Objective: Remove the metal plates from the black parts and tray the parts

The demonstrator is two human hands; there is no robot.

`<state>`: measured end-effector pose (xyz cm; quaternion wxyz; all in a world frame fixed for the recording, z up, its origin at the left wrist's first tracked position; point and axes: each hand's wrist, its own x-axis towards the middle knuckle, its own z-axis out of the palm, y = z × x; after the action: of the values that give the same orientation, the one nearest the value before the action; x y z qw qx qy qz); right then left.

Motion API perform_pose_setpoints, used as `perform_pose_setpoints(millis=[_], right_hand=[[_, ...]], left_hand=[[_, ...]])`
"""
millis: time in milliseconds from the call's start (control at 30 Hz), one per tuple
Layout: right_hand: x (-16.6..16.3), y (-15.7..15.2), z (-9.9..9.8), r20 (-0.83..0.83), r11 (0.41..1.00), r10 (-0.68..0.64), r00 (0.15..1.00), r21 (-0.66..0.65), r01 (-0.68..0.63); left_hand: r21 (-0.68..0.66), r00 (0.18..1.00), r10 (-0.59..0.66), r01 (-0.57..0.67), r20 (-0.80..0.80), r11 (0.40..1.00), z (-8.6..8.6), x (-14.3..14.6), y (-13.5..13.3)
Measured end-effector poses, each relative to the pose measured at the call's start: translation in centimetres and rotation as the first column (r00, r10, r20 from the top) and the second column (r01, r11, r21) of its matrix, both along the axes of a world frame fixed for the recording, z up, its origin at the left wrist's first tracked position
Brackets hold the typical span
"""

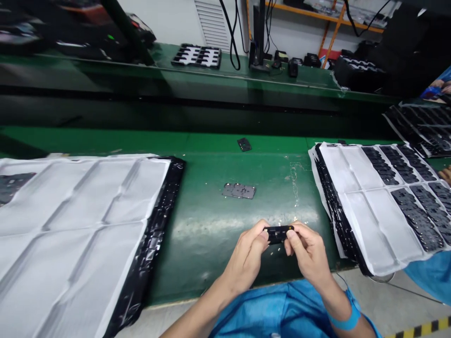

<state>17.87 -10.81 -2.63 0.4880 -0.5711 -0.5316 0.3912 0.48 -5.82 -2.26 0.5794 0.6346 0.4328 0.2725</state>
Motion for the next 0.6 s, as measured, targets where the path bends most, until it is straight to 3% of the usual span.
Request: perform_pose_setpoints(millis=[333,600], right_hand=[[-0.49,-0.15,0.6,0.048,0.991,0.014,0.999,0.131,-0.02],[-0.45,-0.27,0.24,0.062,0.987,0.01,0.998,0.157,-0.019]], left_hand=[[0.017,0.998,0.031,-0.032,0.048,0.999,-0.2,0.15,0.65],[-0.009,0.997,-0.011,0.011,0.073,1.0,-0.47,-0.18,0.67]])
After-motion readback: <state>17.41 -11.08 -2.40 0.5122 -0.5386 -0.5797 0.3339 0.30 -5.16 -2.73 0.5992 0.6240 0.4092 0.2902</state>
